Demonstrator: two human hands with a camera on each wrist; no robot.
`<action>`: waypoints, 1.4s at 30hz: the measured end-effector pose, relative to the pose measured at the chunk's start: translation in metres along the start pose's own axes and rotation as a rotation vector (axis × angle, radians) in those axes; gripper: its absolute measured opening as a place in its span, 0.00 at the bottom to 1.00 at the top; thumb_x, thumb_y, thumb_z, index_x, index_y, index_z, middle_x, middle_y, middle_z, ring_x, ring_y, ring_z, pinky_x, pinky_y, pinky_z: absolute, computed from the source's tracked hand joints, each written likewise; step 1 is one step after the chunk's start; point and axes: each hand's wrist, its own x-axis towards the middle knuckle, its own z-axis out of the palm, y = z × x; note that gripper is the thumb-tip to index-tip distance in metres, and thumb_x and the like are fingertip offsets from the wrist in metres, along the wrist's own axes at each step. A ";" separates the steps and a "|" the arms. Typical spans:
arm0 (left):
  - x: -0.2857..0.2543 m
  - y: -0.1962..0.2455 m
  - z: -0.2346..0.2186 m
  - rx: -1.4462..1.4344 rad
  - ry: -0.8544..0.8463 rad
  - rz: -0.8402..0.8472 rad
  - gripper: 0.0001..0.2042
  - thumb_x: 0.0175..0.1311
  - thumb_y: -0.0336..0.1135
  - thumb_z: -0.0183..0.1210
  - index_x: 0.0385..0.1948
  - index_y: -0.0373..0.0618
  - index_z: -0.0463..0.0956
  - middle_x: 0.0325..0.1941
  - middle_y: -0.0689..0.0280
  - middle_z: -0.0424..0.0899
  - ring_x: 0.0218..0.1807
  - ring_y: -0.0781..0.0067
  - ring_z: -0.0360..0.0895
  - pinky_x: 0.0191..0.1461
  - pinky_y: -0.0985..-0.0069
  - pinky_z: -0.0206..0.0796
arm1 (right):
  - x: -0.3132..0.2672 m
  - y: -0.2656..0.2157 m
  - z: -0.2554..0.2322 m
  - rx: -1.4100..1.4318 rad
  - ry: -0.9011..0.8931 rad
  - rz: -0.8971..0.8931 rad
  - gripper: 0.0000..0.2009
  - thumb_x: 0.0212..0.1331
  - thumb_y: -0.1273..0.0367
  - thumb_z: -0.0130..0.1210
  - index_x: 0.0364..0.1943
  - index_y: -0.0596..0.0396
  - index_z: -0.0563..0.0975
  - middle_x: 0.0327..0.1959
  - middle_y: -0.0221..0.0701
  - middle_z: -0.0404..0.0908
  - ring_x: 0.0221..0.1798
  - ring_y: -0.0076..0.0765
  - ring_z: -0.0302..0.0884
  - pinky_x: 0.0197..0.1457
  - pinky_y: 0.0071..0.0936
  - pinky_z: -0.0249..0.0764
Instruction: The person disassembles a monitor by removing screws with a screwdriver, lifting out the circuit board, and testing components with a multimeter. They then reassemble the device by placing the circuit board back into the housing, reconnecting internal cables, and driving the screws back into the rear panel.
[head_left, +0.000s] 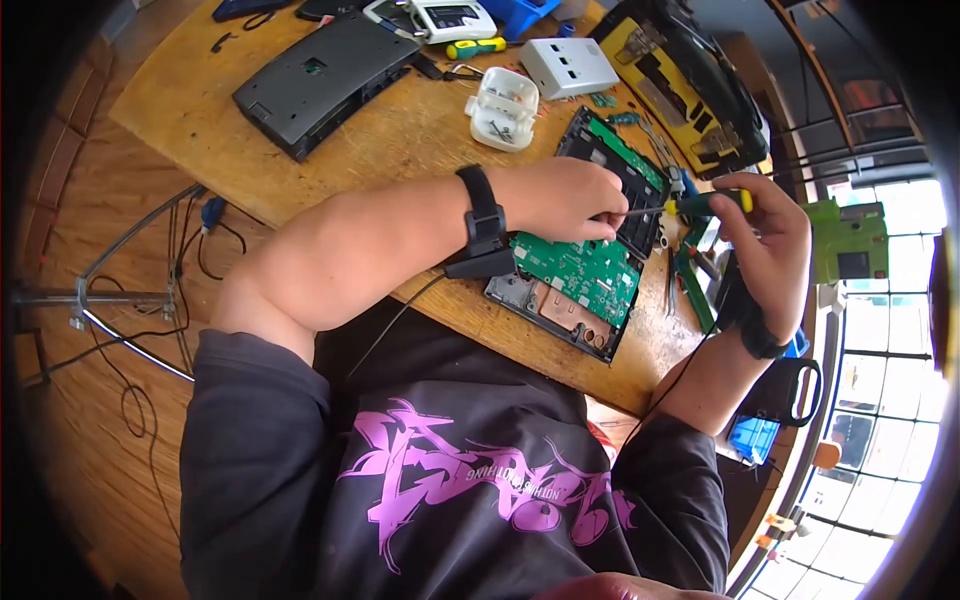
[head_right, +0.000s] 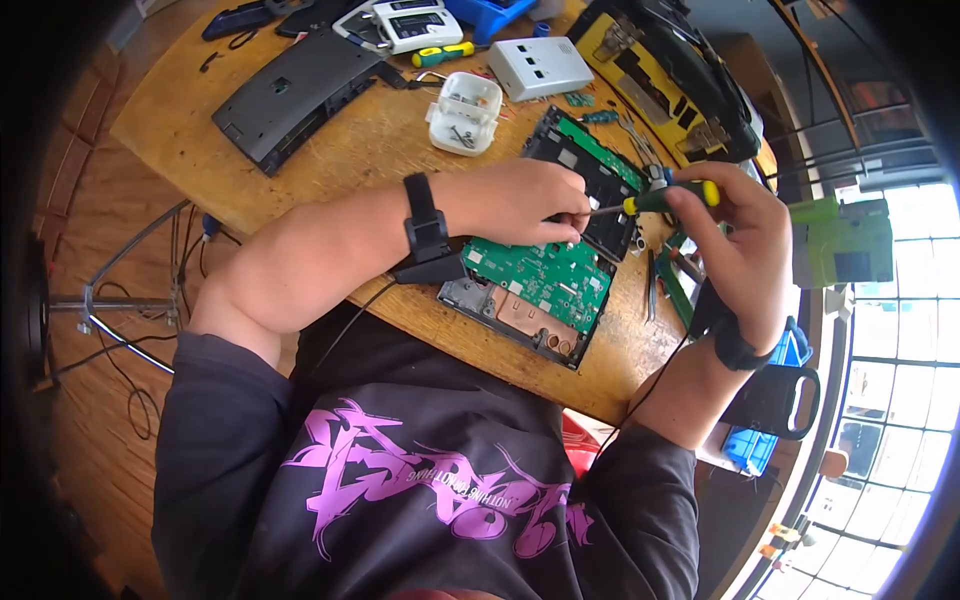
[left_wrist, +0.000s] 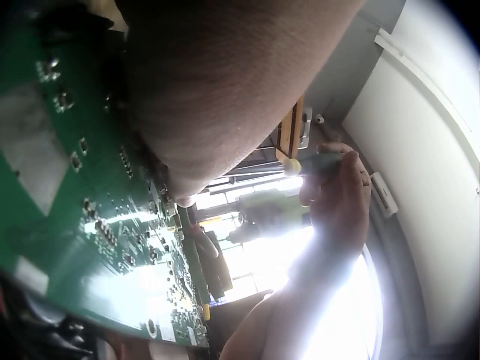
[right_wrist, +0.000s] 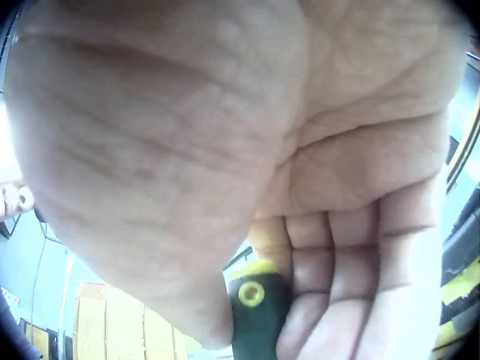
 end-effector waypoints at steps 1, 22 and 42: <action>0.000 0.000 0.000 -0.025 -0.015 -0.011 0.07 0.74 0.38 0.70 0.41 0.46 0.88 0.42 0.64 0.88 0.49 0.60 0.90 0.53 0.60 0.80 | 0.002 -0.003 -0.003 -0.044 -0.035 -0.005 0.12 0.75 0.72 0.72 0.56 0.63 0.88 0.40 0.26 0.90 0.36 0.16 0.81 0.40 0.17 0.73; -0.001 -0.001 0.001 0.009 -0.031 -0.034 0.08 0.74 0.41 0.70 0.41 0.48 0.88 0.44 0.62 0.88 0.51 0.55 0.90 0.55 0.57 0.80 | 0.092 -0.011 0.088 0.087 0.077 -0.181 0.16 0.77 0.63 0.73 0.60 0.57 0.89 0.32 0.22 0.87 0.31 0.12 0.78 0.34 0.17 0.73; -0.002 -0.002 0.000 0.002 -0.025 -0.042 0.08 0.72 0.41 0.70 0.40 0.47 0.89 0.44 0.61 0.88 0.51 0.54 0.90 0.56 0.56 0.80 | 0.095 -0.015 0.108 -0.239 0.017 -0.412 0.18 0.67 0.62 0.79 0.54 0.60 0.91 0.38 0.42 0.92 0.35 0.36 0.90 0.40 0.32 0.84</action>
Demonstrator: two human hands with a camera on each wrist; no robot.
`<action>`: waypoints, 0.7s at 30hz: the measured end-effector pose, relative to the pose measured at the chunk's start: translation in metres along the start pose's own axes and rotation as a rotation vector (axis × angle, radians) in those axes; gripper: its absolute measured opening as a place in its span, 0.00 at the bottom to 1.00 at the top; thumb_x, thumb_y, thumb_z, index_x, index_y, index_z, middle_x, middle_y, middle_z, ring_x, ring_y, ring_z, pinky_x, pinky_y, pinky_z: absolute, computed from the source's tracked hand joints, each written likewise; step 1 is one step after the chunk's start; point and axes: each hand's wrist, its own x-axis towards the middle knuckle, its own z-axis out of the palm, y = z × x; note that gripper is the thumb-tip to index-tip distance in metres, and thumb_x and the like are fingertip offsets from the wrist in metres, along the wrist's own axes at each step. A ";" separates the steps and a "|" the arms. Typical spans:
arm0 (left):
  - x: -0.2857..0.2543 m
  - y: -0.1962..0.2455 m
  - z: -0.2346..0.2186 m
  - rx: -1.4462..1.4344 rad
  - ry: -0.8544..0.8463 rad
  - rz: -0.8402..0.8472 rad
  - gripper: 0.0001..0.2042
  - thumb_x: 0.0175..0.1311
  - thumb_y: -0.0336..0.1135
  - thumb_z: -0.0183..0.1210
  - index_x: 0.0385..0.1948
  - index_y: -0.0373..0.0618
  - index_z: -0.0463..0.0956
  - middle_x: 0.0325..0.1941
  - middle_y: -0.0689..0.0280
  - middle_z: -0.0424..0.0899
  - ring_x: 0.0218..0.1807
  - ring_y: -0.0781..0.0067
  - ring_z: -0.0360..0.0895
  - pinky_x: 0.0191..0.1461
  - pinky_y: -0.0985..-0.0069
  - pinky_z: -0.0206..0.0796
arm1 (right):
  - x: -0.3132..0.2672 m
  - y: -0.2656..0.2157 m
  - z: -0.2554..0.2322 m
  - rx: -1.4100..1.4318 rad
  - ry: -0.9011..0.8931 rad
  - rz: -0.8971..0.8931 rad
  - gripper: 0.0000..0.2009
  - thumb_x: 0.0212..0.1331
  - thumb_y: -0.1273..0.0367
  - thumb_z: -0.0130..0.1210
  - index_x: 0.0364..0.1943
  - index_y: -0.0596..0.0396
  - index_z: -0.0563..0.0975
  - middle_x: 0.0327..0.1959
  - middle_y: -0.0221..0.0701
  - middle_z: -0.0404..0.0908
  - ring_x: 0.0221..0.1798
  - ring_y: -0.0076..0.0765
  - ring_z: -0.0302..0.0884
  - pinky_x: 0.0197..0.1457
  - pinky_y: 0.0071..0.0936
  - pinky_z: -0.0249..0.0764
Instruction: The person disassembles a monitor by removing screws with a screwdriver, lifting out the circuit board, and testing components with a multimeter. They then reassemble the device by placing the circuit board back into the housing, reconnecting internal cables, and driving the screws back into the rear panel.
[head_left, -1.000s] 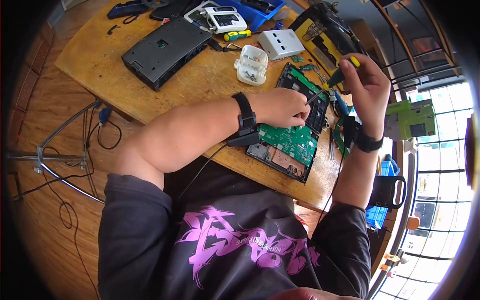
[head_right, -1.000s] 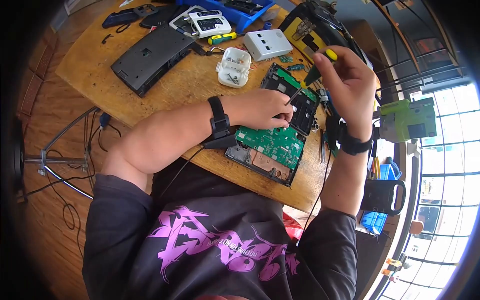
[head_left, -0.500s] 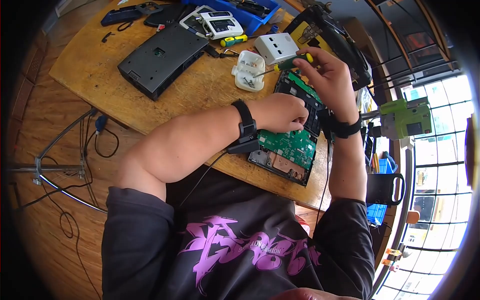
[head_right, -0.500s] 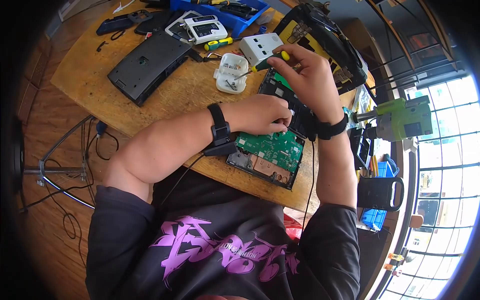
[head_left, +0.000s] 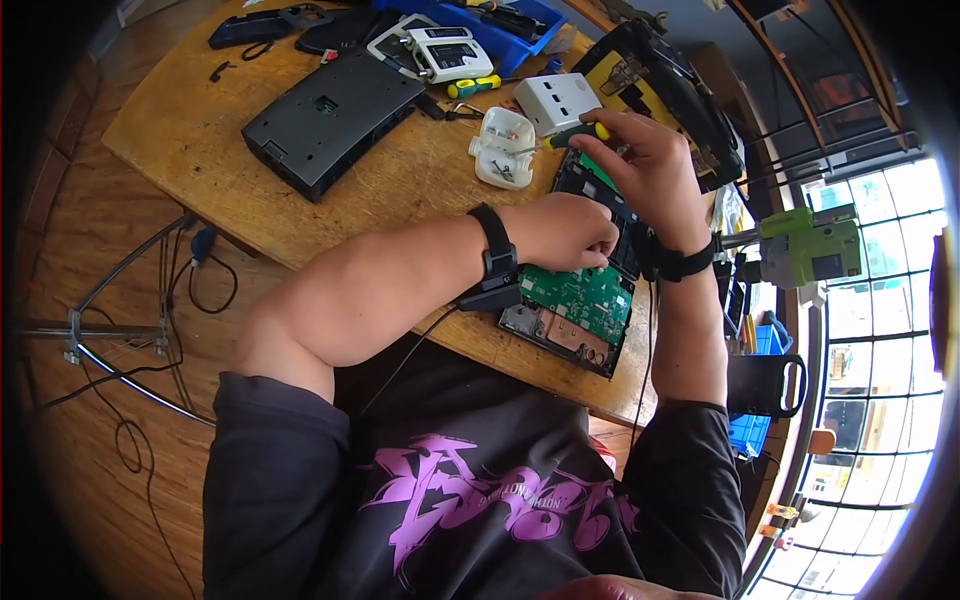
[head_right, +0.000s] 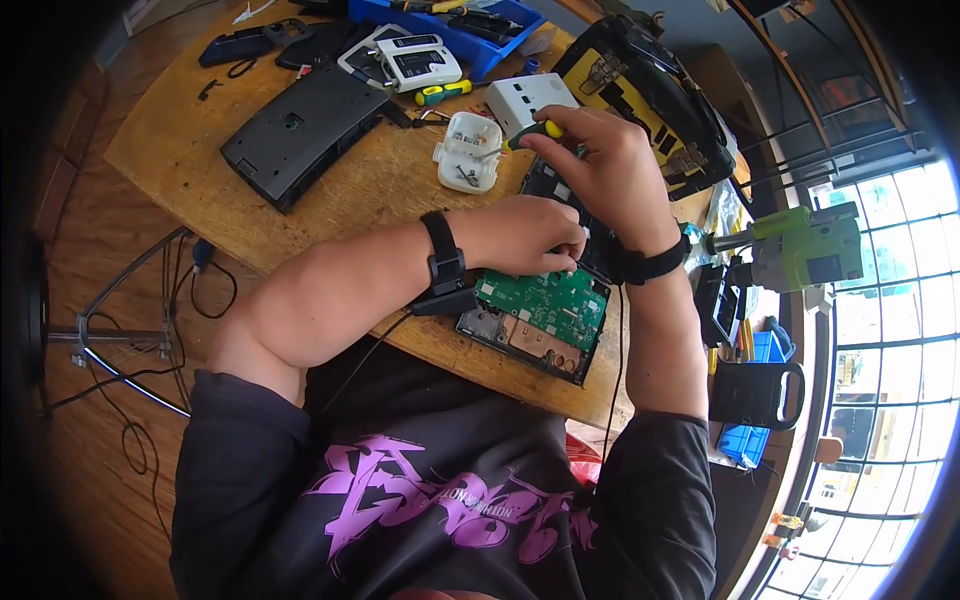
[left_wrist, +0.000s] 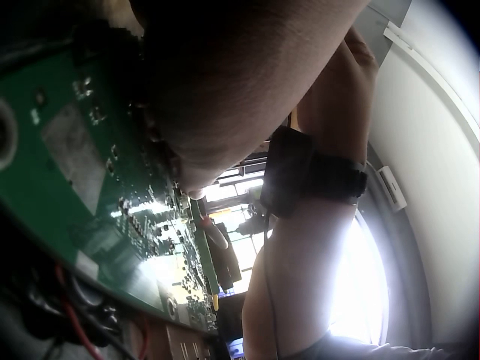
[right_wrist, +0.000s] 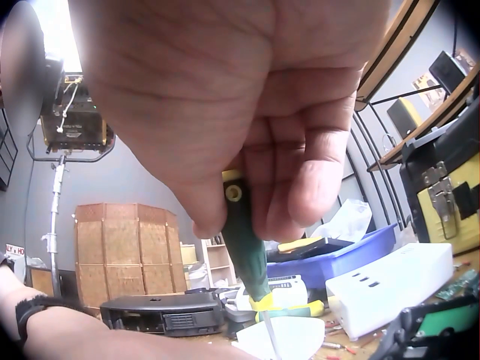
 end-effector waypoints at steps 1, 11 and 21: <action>0.000 0.000 0.000 0.006 -0.001 -0.003 0.08 0.72 0.41 0.70 0.40 0.48 0.89 0.44 0.61 0.88 0.51 0.55 0.90 0.56 0.56 0.80 | 0.000 -0.001 0.000 -0.001 0.000 -0.001 0.18 0.67 0.62 0.79 0.54 0.60 0.91 0.38 0.42 0.92 0.35 0.36 0.90 0.40 0.32 0.84; 0.001 -0.003 0.002 0.003 -0.004 0.001 0.08 0.72 0.41 0.70 0.41 0.48 0.88 0.44 0.62 0.88 0.50 0.55 0.89 0.56 0.56 0.79 | -0.004 -0.002 -0.004 0.058 0.031 0.109 0.18 0.66 0.63 0.80 0.53 0.59 0.92 0.39 0.40 0.94 0.36 0.34 0.91 0.42 0.31 0.87; 0.001 0.000 0.000 0.003 -0.019 -0.019 0.08 0.72 0.41 0.70 0.41 0.48 0.88 0.44 0.62 0.88 0.51 0.55 0.89 0.56 0.56 0.79 | -0.004 0.001 -0.002 0.034 0.015 0.147 0.21 0.65 0.60 0.81 0.54 0.59 0.91 0.40 0.43 0.94 0.38 0.37 0.94 0.44 0.32 0.88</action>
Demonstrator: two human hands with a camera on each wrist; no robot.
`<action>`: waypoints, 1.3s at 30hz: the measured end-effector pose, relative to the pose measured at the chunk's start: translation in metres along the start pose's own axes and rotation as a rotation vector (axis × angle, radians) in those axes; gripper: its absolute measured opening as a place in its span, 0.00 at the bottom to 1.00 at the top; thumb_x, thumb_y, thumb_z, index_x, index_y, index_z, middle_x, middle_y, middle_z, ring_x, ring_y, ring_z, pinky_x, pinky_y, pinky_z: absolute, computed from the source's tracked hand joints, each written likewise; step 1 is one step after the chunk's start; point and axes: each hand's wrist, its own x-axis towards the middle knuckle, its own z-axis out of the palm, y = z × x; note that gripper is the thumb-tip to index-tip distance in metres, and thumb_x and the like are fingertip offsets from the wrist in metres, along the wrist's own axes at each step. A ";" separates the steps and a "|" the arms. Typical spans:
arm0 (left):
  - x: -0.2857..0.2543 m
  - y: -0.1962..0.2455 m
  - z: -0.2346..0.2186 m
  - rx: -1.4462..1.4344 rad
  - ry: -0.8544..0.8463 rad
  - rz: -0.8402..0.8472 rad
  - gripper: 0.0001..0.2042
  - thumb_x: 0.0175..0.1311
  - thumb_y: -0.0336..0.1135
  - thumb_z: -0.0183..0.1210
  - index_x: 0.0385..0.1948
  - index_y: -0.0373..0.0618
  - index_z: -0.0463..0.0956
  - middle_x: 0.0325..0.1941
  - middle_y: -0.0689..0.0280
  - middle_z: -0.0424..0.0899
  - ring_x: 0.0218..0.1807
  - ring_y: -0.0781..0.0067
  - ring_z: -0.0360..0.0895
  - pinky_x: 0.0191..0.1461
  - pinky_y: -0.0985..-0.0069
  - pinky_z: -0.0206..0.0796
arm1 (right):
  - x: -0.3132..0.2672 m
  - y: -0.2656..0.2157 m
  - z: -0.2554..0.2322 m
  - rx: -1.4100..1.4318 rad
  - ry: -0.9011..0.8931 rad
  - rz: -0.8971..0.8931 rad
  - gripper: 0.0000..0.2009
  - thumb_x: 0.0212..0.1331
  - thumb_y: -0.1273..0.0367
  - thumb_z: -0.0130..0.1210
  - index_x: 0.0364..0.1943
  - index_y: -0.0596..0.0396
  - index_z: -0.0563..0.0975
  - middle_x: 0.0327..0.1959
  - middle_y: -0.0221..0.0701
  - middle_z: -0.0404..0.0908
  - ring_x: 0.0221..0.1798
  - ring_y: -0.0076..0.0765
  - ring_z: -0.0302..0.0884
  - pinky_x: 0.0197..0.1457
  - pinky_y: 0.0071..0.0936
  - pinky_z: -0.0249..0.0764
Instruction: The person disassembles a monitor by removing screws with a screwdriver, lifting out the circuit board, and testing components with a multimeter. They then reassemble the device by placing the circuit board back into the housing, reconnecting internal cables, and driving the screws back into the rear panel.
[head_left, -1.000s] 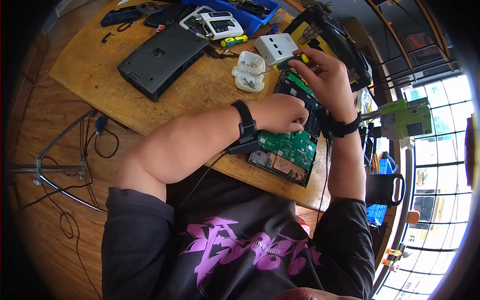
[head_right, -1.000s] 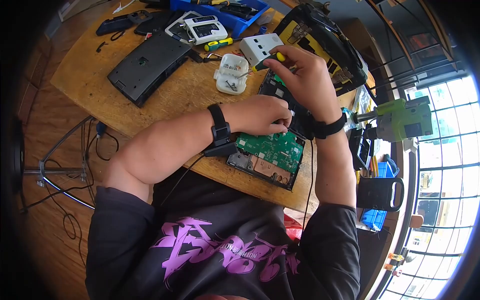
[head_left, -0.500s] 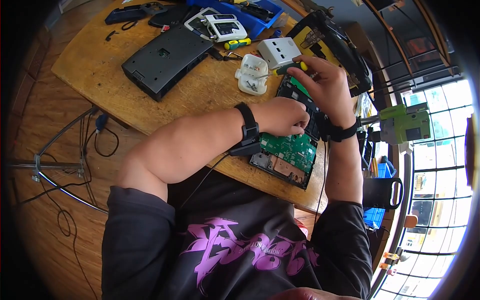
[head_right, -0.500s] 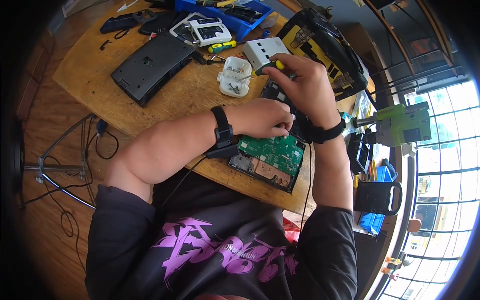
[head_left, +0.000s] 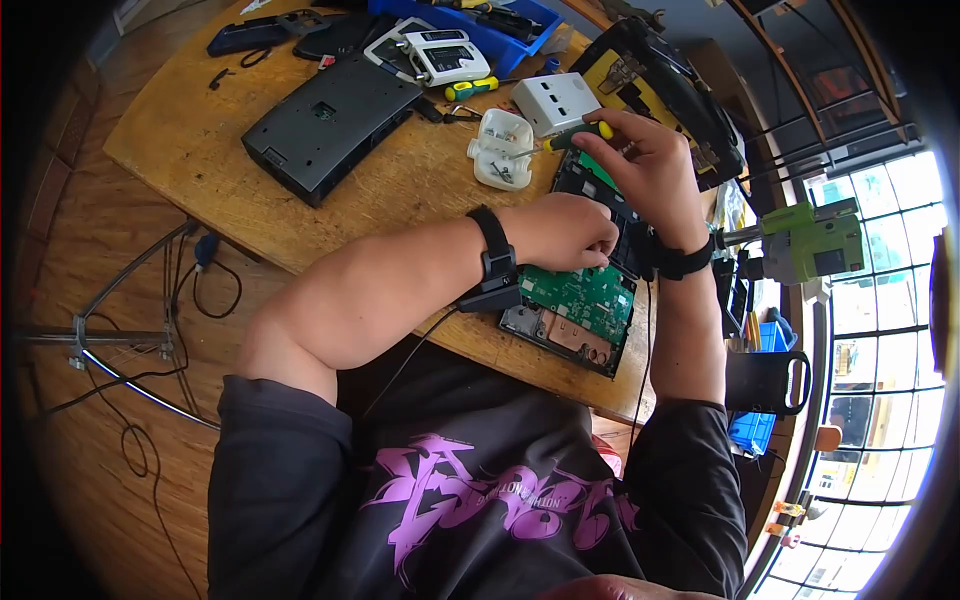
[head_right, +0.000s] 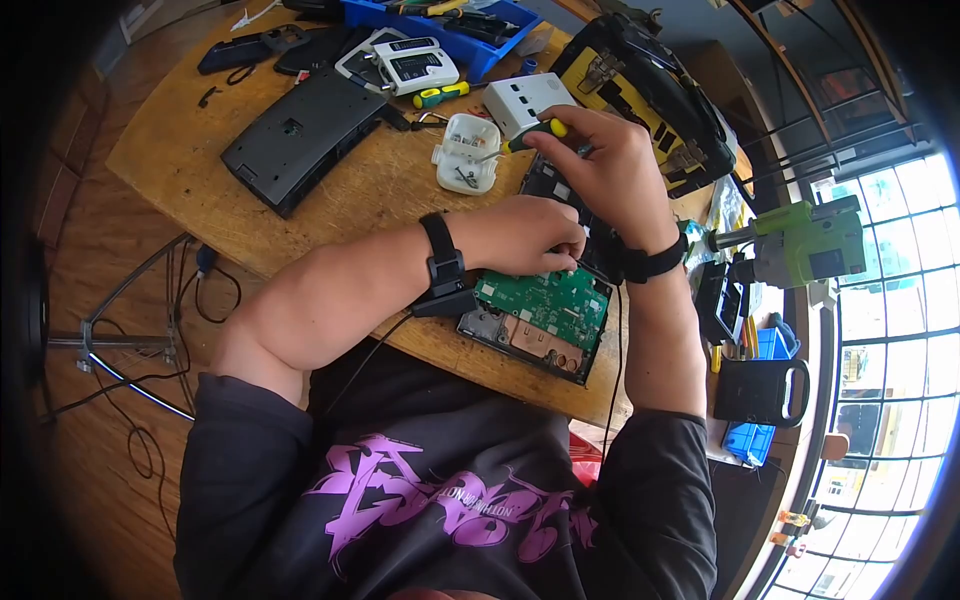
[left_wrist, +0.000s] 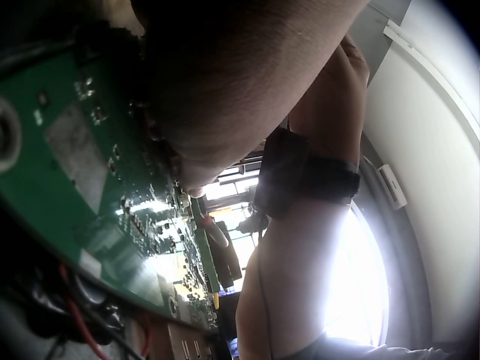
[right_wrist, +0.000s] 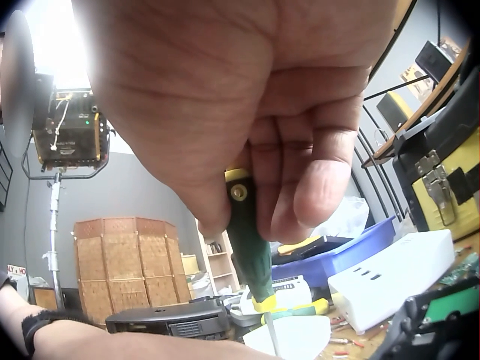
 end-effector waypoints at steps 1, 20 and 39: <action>0.000 0.001 -0.001 -0.002 -0.008 -0.004 0.08 0.72 0.41 0.70 0.41 0.48 0.88 0.44 0.62 0.88 0.51 0.54 0.89 0.56 0.56 0.79 | 0.000 0.000 0.000 0.001 0.000 0.000 0.21 0.65 0.60 0.81 0.54 0.59 0.91 0.40 0.43 0.94 0.38 0.37 0.94 0.44 0.32 0.88; -0.006 -0.001 -0.088 0.256 0.258 -0.291 0.12 0.72 0.44 0.73 0.41 0.44 0.91 0.40 0.59 0.93 0.43 0.52 0.92 0.49 0.58 0.82 | -0.055 0.037 -0.081 0.201 0.409 0.173 0.14 0.73 0.68 0.76 0.58 0.57 0.92 0.33 0.21 0.89 0.34 0.11 0.80 0.38 0.14 0.72; -0.001 0.006 -0.091 0.823 0.108 -0.948 0.19 0.64 0.54 0.77 0.39 0.47 0.96 0.41 0.49 0.96 0.47 0.43 0.94 0.53 0.53 0.85 | -0.079 -0.004 -0.125 0.041 0.572 0.014 0.11 0.67 0.76 0.77 0.48 0.68 0.90 0.39 0.34 0.95 0.40 0.22 0.92 0.43 0.19 0.85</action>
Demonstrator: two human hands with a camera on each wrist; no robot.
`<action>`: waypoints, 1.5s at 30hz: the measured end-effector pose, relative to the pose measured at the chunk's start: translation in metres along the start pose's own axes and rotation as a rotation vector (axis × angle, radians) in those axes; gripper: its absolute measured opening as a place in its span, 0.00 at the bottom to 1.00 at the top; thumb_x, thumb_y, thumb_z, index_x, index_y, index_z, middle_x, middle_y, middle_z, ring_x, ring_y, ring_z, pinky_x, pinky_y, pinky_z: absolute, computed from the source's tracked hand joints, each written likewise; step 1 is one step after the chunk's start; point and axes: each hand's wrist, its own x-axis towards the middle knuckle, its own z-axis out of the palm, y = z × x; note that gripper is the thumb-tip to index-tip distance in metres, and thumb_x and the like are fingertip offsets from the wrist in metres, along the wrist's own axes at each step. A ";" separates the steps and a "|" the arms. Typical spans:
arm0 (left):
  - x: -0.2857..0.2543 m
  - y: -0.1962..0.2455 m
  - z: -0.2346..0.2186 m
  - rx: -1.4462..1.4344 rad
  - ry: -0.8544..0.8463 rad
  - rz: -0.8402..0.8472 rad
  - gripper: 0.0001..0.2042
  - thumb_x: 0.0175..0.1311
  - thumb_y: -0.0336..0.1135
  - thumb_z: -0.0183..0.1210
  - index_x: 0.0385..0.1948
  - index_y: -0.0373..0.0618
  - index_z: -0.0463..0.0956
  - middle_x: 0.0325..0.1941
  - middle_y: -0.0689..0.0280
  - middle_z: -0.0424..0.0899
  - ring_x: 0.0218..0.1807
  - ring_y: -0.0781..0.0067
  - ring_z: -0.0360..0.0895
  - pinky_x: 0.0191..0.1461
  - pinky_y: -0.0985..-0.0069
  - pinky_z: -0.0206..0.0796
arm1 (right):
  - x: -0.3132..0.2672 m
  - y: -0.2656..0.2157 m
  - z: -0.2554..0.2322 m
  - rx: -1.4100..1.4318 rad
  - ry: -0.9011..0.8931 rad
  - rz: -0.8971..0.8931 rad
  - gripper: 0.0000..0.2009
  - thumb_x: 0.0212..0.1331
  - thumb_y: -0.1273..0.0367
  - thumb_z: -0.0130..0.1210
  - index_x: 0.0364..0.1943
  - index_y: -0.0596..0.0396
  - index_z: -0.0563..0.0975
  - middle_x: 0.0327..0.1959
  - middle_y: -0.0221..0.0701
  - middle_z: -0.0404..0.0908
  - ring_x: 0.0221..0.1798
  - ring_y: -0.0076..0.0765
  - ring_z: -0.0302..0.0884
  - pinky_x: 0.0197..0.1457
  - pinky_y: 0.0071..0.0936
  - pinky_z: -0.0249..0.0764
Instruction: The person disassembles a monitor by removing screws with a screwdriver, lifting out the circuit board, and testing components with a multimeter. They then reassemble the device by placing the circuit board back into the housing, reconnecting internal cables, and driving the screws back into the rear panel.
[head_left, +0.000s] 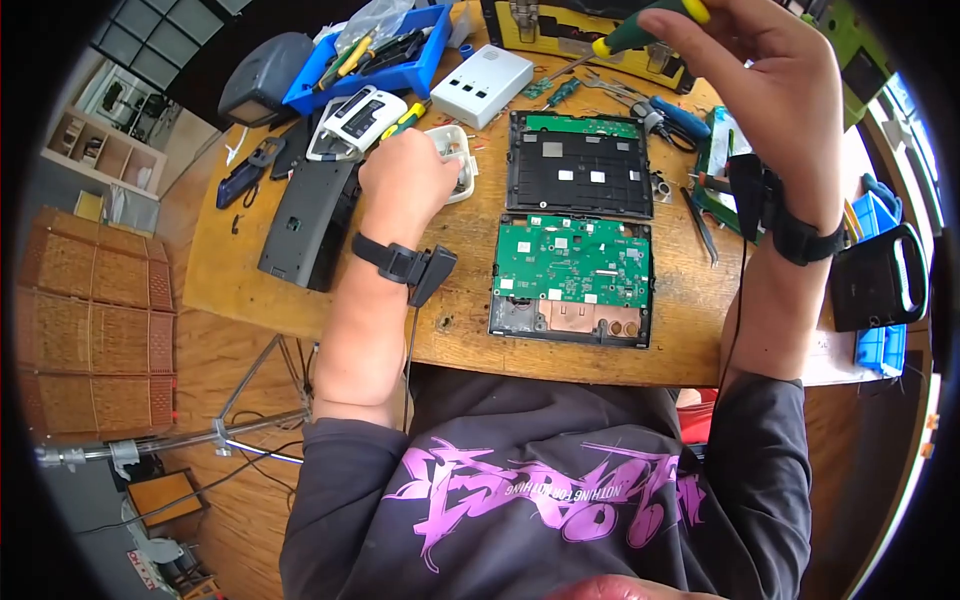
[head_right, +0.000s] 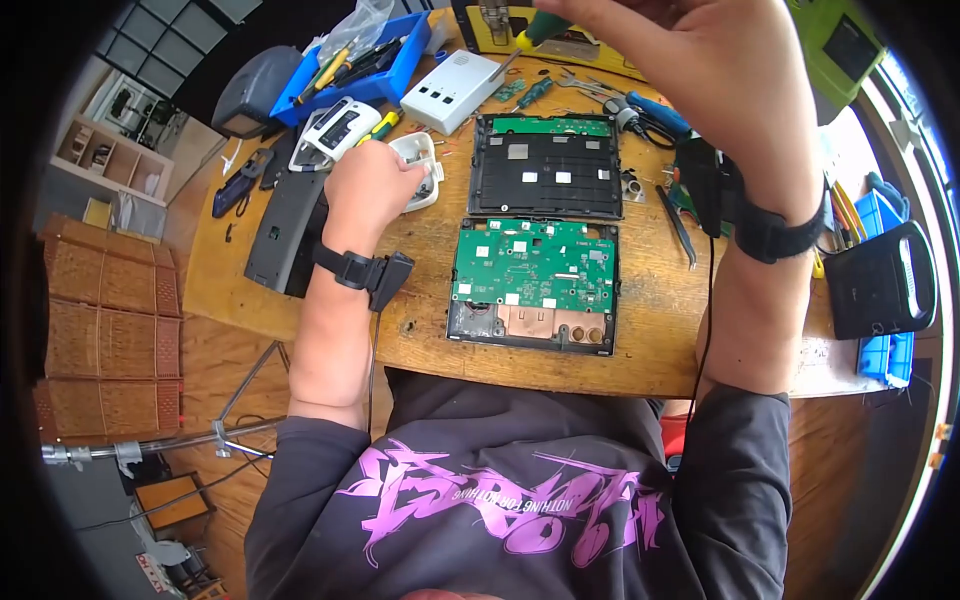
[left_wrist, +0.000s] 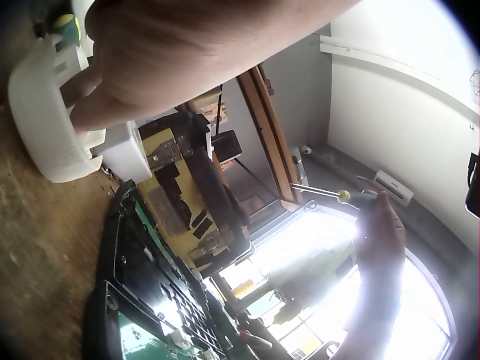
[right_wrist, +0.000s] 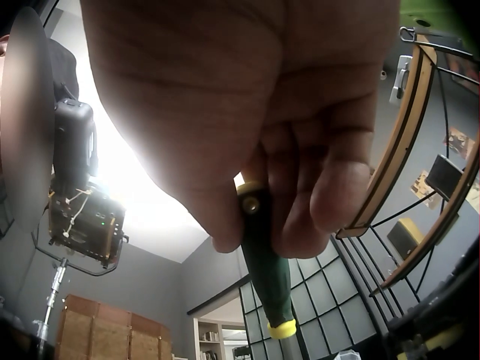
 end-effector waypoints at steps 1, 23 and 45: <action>0.000 0.002 0.001 0.003 0.010 -0.016 0.18 0.64 0.54 0.77 0.39 0.48 0.96 0.40 0.50 0.96 0.47 0.43 0.94 0.53 0.53 0.86 | 0.001 0.000 0.000 0.005 -0.010 0.001 0.10 0.67 0.76 0.77 0.48 0.68 0.90 0.39 0.34 0.95 0.41 0.22 0.92 0.44 0.19 0.85; 0.010 -0.002 0.017 -0.107 -0.032 -0.034 0.06 0.66 0.43 0.74 0.35 0.57 0.95 0.40 0.57 0.97 0.46 0.50 0.95 0.53 0.55 0.87 | 0.009 0.008 -0.016 0.055 -0.133 -0.109 0.11 0.65 0.74 0.79 0.43 0.69 0.90 0.33 0.34 0.90 0.33 0.19 0.86 0.35 0.18 0.82; 0.015 0.002 0.028 -0.042 0.076 -0.016 0.11 0.65 0.47 0.73 0.39 0.52 0.97 0.40 0.53 0.97 0.44 0.46 0.95 0.50 0.51 0.87 | -0.003 0.014 0.002 0.128 -0.109 -0.033 0.10 0.69 0.75 0.76 0.46 0.71 0.89 0.33 0.35 0.93 0.34 0.18 0.88 0.36 0.17 0.81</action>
